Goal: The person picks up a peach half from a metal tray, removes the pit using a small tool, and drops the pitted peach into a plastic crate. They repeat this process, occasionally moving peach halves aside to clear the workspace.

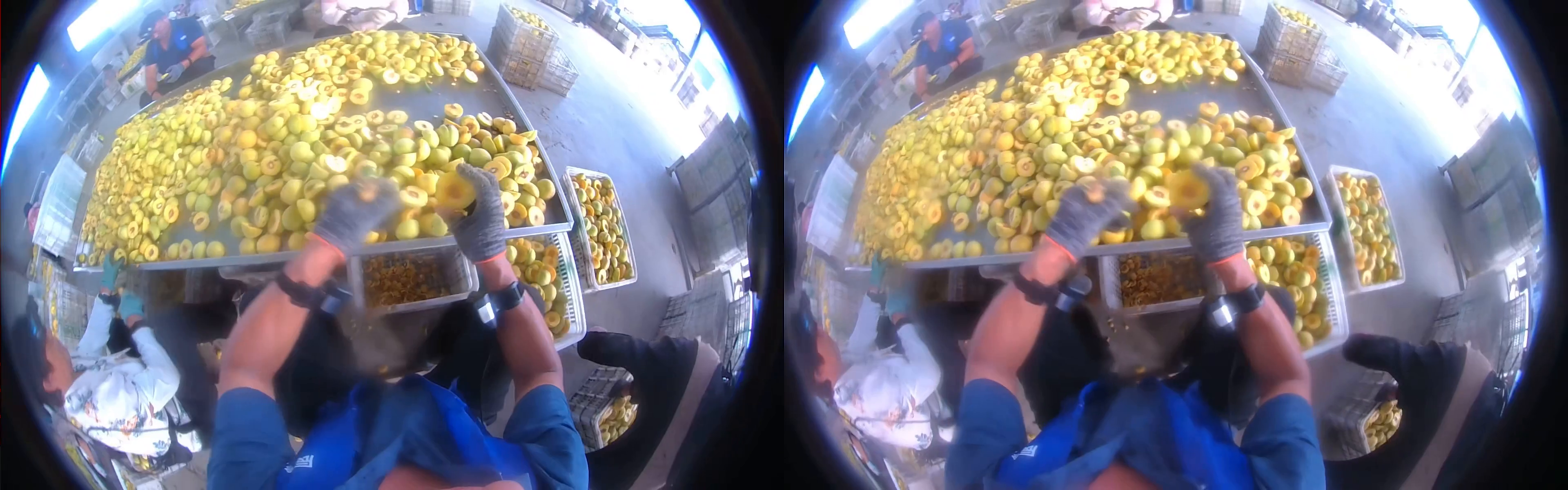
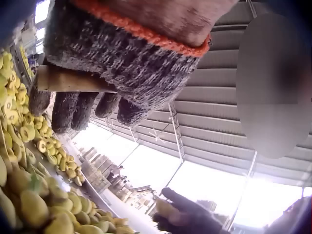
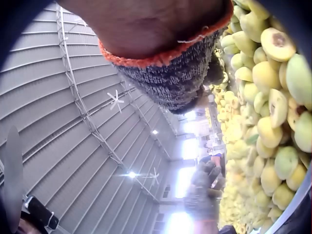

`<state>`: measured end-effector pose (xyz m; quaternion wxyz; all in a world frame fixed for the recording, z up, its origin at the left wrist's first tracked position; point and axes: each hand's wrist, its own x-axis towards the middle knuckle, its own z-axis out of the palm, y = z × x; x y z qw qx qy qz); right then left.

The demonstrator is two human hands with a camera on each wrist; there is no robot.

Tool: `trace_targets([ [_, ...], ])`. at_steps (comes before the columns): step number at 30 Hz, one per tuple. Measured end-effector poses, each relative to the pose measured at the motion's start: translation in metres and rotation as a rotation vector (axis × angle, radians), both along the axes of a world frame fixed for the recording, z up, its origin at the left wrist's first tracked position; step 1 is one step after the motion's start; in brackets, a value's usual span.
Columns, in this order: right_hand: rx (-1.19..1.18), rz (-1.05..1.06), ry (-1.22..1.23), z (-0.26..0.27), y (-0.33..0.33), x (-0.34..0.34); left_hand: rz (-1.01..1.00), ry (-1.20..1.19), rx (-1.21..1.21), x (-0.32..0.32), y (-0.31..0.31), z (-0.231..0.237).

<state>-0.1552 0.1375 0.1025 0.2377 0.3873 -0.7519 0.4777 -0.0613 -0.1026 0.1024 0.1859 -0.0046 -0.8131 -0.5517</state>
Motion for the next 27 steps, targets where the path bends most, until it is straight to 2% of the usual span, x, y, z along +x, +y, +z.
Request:
trace_targets([
  [2,-0.084,0.026,0.045,-0.002,-0.013,0.028,0.022,-0.002,0.075,0.028,0.056,0.016],
  [4,-0.042,0.096,-0.078,-0.002,-0.023,0.056,0.219,-0.061,0.037,0.039,0.079,0.019],
  [5,-0.015,0.124,-0.141,-0.001,-0.024,0.067,0.312,-0.093,0.022,0.044,0.083,0.018],
  [6,0.001,0.203,-0.239,-0.001,-0.024,0.071,0.365,-0.099,0.139,0.047,0.082,0.017],
  [7,0.017,0.274,-0.34,0.0,-0.024,0.075,0.347,-0.099,0.128,0.05,0.076,0.014],
  [9,0.074,0.344,-0.387,-0.003,-0.023,0.073,0.309,-0.108,0.11,0.052,0.058,0.004],
  [12,0.002,0.526,-0.773,-0.001,-0.033,0.059,0.289,0.089,-0.105,0.039,0.034,-0.024],
  [13,-0.114,0.551,-1.115,-0.008,-0.04,0.053,0.266,0.139,-0.182,0.034,0.03,-0.033],
  [14,-0.281,0.51,-1.447,-0.014,-0.047,0.047,0.241,0.028,-0.112,0.034,0.032,-0.03],
  [16,-0.231,0.592,-1.427,-0.017,-0.043,0.042,0.189,-0.193,0.026,0.034,0.037,-0.008],
  [17,-0.202,0.636,-1.414,-0.018,-0.042,0.038,0.228,-0.228,-0.067,0.034,0.037,-0.006],
  [19,-0.401,0.643,-1.443,-0.034,-0.049,0.032,0.306,-0.29,-0.253,0.032,0.032,-0.007],
  [20,-0.502,0.64,-1.451,-0.04,-0.052,0.029,0.269,-0.23,-0.233,0.033,0.029,-0.014],
  [22,-0.455,0.537,-1.293,-0.044,-0.052,0.025,0.189,-0.111,-0.188,0.038,0.024,-0.032],
  [25,-0.498,0.514,-1.334,-0.041,-0.043,0.016,-0.191,-0.537,0.546,0.049,0.022,-0.014],
  [26,-0.533,0.534,-1.39,-0.039,-0.043,0.012,-0.184,-0.539,0.625,0.051,0.029,-0.007],
  [27,-0.333,0.431,-1.052,-0.038,-0.045,0.012,-0.197,-0.542,0.63,0.052,0.034,-0.009],
])
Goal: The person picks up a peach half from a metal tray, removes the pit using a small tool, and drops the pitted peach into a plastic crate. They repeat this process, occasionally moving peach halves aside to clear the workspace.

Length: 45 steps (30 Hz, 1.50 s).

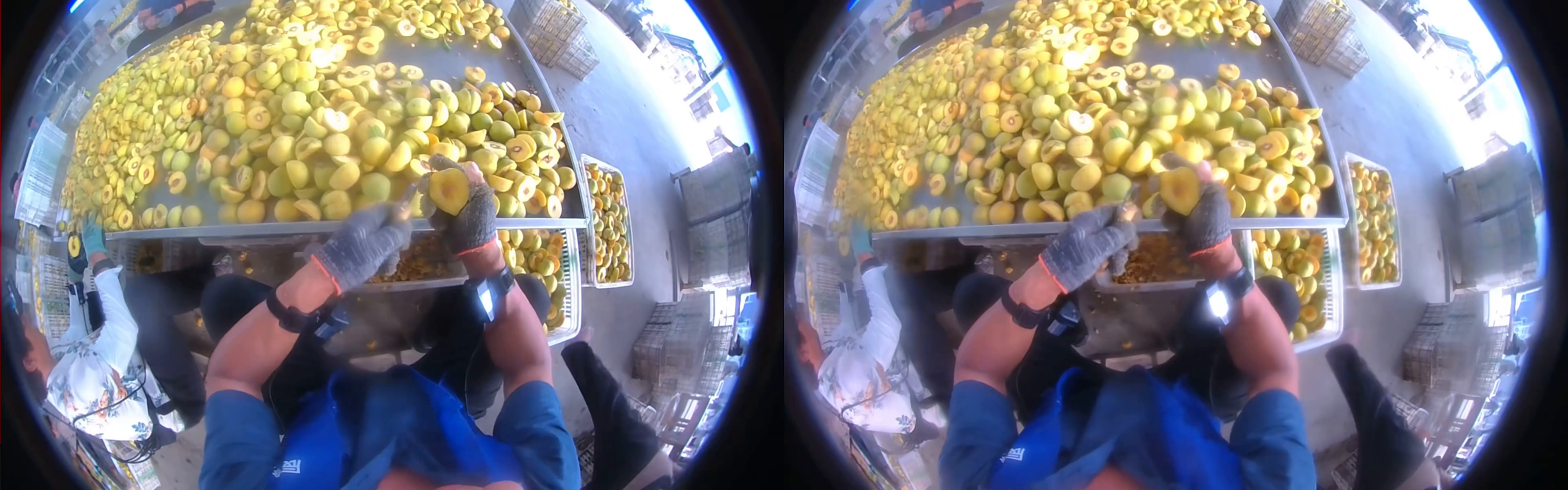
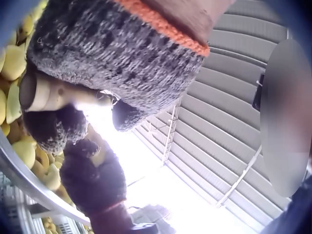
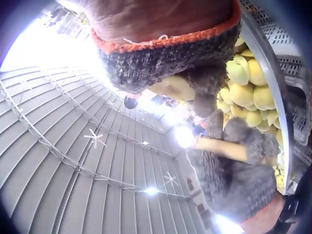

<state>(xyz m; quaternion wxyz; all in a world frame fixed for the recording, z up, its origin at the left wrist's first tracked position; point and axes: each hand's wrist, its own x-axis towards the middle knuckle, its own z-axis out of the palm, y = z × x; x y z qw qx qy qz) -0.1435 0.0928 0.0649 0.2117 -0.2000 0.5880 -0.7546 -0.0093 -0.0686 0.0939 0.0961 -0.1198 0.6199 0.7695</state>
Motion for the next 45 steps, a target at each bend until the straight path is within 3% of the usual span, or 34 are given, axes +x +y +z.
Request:
trace_targets([
  [1,0.162,-0.068,0.364,0.0,-0.004,0.002,-0.013,-0.001,0.008,0.0,0.004,-0.002],
  [3,0.193,-0.09,0.489,-0.008,-0.007,0.002,-0.031,0.001,0.079,-0.001,0.014,-0.003],
  [5,-0.06,-0.008,0.006,-0.016,-0.01,0.0,0.006,-0.009,0.107,-0.005,0.021,-0.008],
  [8,0.177,-0.04,0.382,-0.008,-0.012,0.005,0.064,-0.075,0.36,-0.007,0.024,-0.012],
  [10,0.094,0.0,0.381,-0.023,-0.012,-0.002,0.107,-0.122,0.508,-0.007,0.026,-0.015],
  [17,-0.297,-0.034,-0.065,-0.018,-0.02,0.012,0.209,-0.302,0.856,-0.009,0.033,-0.022],
  [21,-0.326,0.015,-0.044,-0.021,-0.015,0.012,0.212,-0.301,1.076,-0.011,0.035,-0.028],
  [24,-0.262,-0.023,0.033,-0.018,-0.013,0.013,0.263,-0.386,1.015,-0.014,0.042,-0.009],
  [30,-0.157,-0.102,0.201,-0.014,-0.016,0.015,0.249,-0.297,0.938,-0.015,0.047,-0.019],
  [32,-0.13,-0.104,0.234,-0.017,-0.016,0.012,0.296,-0.373,0.96,-0.018,0.046,-0.01],
  [34,-0.187,-0.093,0.303,-0.018,-0.019,0.015,0.312,-0.36,0.93,-0.017,0.045,-0.008],
  [36,-0.198,-0.097,0.299,-0.017,-0.02,0.016,0.297,-0.262,0.846,-0.014,0.043,-0.016],
  [39,-0.196,-0.11,0.169,-0.016,-0.02,0.016,0.189,-0.271,0.93,-0.013,0.038,-0.018],
  [42,-0.257,-0.1,0.062,-0.017,-0.02,0.016,0.338,-0.312,0.711,-0.017,0.045,-0.002],
  [45,-0.204,-0.13,0.095,-0.019,-0.017,0.014,0.283,-0.108,0.438,-0.018,0.049,-0.018],
])
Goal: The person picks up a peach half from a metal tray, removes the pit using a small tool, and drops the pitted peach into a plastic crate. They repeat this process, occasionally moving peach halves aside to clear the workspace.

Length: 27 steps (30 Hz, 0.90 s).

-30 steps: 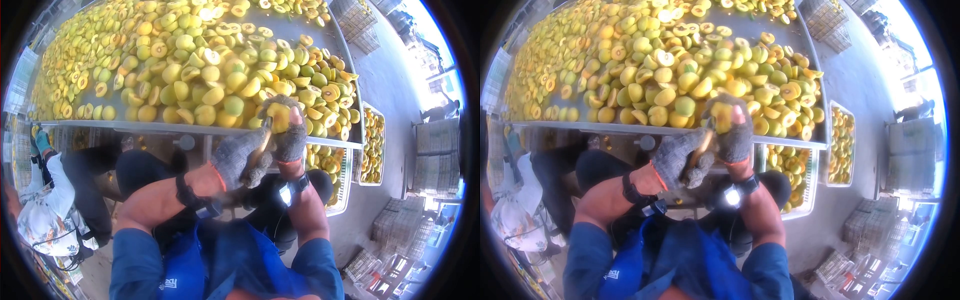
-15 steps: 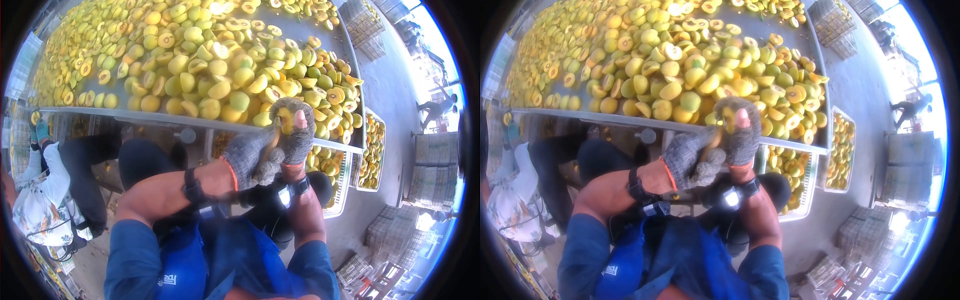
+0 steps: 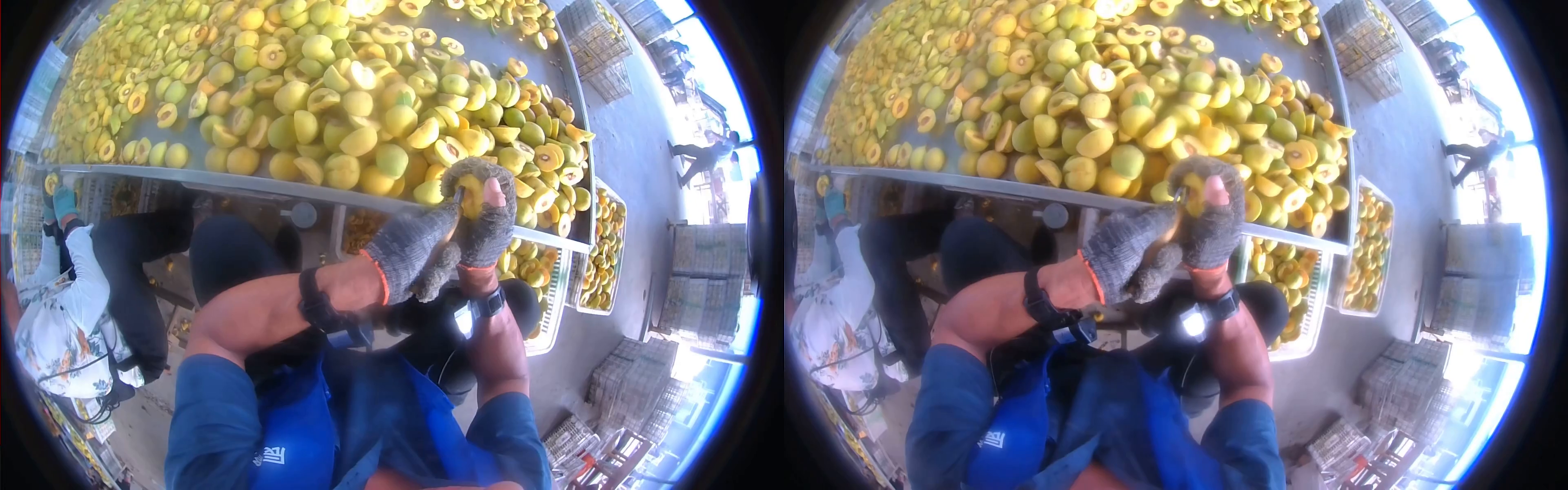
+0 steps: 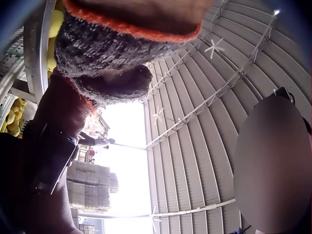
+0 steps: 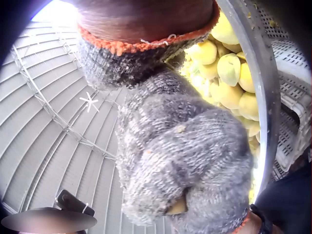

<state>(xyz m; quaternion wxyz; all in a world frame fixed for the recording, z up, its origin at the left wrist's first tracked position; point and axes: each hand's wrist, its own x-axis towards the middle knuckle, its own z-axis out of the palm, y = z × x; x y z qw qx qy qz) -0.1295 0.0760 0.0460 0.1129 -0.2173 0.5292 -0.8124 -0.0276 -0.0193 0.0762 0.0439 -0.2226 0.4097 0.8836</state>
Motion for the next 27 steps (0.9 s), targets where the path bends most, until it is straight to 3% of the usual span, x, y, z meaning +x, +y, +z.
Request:
trace_targets([
  [3,0.084,-0.052,0.102,-0.004,0.002,0.001,-0.049,-0.151,0.457,0.0,-0.005,0.01],
  [6,0.093,-0.057,0.265,-0.007,0.002,0.0,0.032,-0.124,0.559,0.0,-0.001,-0.002],
  [9,0.134,-0.145,0.377,-0.007,-0.002,0.005,-0.016,-0.242,0.542,-0.003,0.002,0.006],
  [13,0.278,-0.24,0.485,-0.011,0.001,0.006,-0.075,0.017,0.335,-0.004,0.004,-0.029],
  [16,0.147,-0.198,0.363,-0.008,-0.002,0.011,-0.048,0.039,0.314,-0.005,0.005,-0.04],
  [19,0.138,-0.184,0.42,-0.012,-0.003,0.01,-0.029,0.042,0.321,-0.004,0.005,-0.047],
  [23,0.154,-0.103,0.457,-0.013,0.001,0.004,-0.067,-0.121,0.28,-0.006,-0.003,-0.02],
  [27,0.318,-0.281,0.789,-0.005,-0.005,0.004,-0.084,-0.109,0.31,0.003,-0.01,0.005],
])
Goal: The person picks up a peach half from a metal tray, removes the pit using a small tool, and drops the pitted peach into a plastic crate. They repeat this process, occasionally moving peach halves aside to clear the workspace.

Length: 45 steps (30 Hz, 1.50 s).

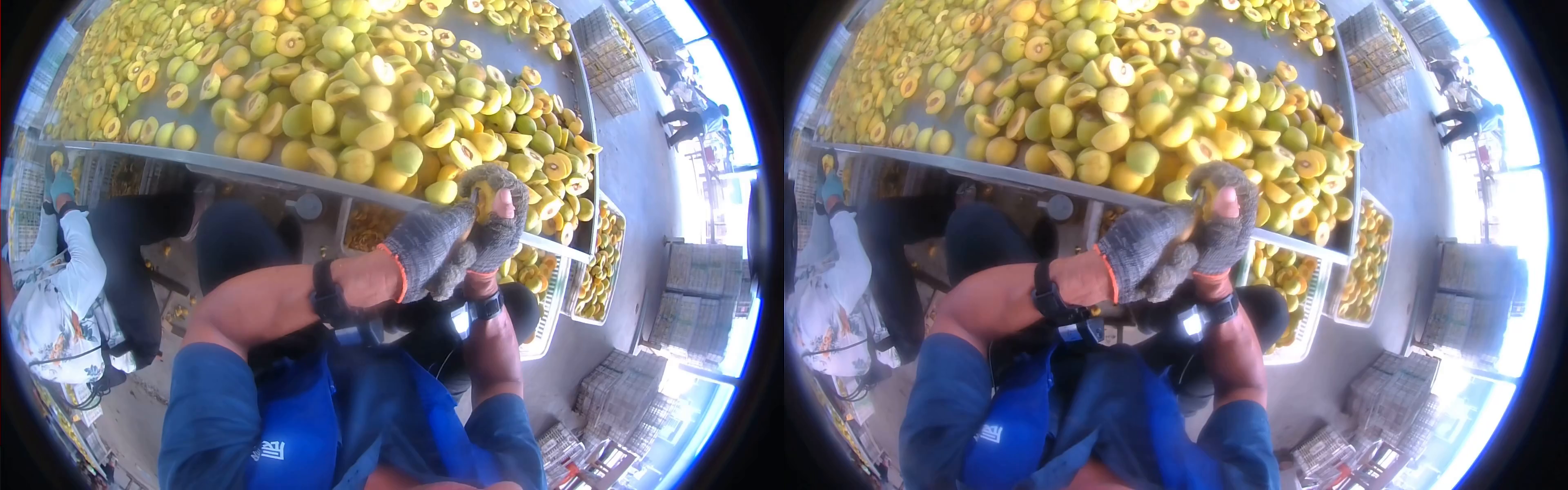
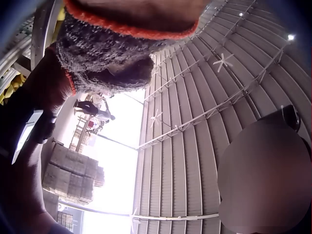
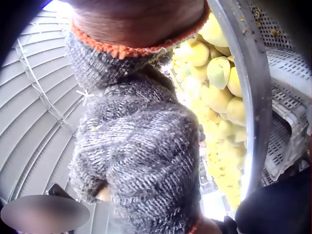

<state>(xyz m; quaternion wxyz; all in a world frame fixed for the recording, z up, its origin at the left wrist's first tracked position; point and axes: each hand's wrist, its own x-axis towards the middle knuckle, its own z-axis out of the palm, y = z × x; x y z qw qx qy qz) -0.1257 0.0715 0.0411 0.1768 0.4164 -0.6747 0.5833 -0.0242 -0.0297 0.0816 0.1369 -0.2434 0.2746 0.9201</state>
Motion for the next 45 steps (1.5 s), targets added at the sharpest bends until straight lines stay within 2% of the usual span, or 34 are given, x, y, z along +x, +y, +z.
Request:
trace_targets([
  [1,0.019,-0.053,0.017,-0.006,0.002,-0.002,-0.006,0.2,-0.479,0.001,0.0,-0.004],
  [2,-0.007,-0.049,-0.076,-0.006,0.002,0.0,-0.011,0.4,-0.959,0.001,0.002,-0.013],
  [3,-0.036,-0.046,-0.17,-0.003,0.002,0.002,-0.019,0.45,-1.096,0.0,0.004,-0.02],
  [4,-0.11,0.014,-0.372,0.002,0.003,0.007,-0.02,0.494,-1.237,-0.001,0.007,-0.027],
  [5,-0.184,0.075,-0.576,0.006,0.003,0.01,-0.025,0.388,-1.035,-0.004,0.011,-0.03],
  [7,0.06,-0.172,-0.24,-0.002,0.007,0.005,-0.068,0.286,-0.864,-0.006,0.015,-0.032],
  [9,-0.024,-0.168,-0.393,0.002,0.008,0.004,-0.132,0.307,-0.917,-0.005,0.011,-0.02],
  [11,-0.451,0.1,-1.026,0.014,0.01,0.005,-0.167,0.343,-0.947,-0.003,0.01,-0.012],
  [13,-0.062,-0.133,-0.569,0.01,0.013,0.001,-0.21,0.455,-1.157,-0.004,0.011,-0.016],
  [15,-0.052,-0.09,-0.626,0.013,0.016,-0.001,-0.27,0.642,-1.558,-0.009,0.011,-0.032],
  [17,-0.436,0.24,-1.186,0.023,0.02,-0.003,-0.158,0.744,-1.556,-0.007,0.012,-0.04],
  [21,0.093,-0.005,-0.394,0.003,0.031,-0.016,-0.118,0.873,-1.728,-0.007,0.011,-0.045],
  [23,0.263,-0.019,-0.037,0.008,0.037,-0.02,0.107,0.897,-1.737,-0.012,0.018,-0.053],
  [24,0.258,-0.028,-0.156,0.006,0.038,-0.02,0.219,0.908,-1.735,-0.013,0.021,-0.055],
  [26,0.169,0.034,-0.484,0.003,0.037,-0.019,0.193,0.788,-1.539,-0.013,0.025,-0.057],
  [27,0.069,0.084,-0.691,0.007,0.035,-0.017,0.156,0.712,-1.436,-0.013,0.026,-0.055],
  [29,-0.305,0.361,-1.268,0.021,0.032,-0.017,0.077,0.536,-1.225,-0.013,0.027,-0.046],
  [32,-0.315,0.355,-1.306,0.016,0.036,-0.02,-0.09,0.296,-0.899,-0.014,0.021,-0.019],
  [33,-0.3,0.369,-1.301,0.015,0.037,-0.021,-0.144,0.223,-0.789,-0.014,0.019,-0.014],
  [38,-0.112,0.371,-1.164,0.016,0.042,-0.023,-0.022,0.557,-1.328,-0.015,0.021,-0.041],
  [41,0.168,0.289,-0.951,0.017,0.044,-0.025,-0.075,0.704,-1.556,-0.013,0.017,-0.049],
  [43,0.265,0.226,-0.659,0.012,0.044,-0.026,-0.149,0.707,-1.577,-0.012,0.012,-0.045],
  [45,0.223,0.222,-0.655,0.014,0.045,-0.023,-0.227,0.648,-1.51,-0.012,0.008,-0.038],
])
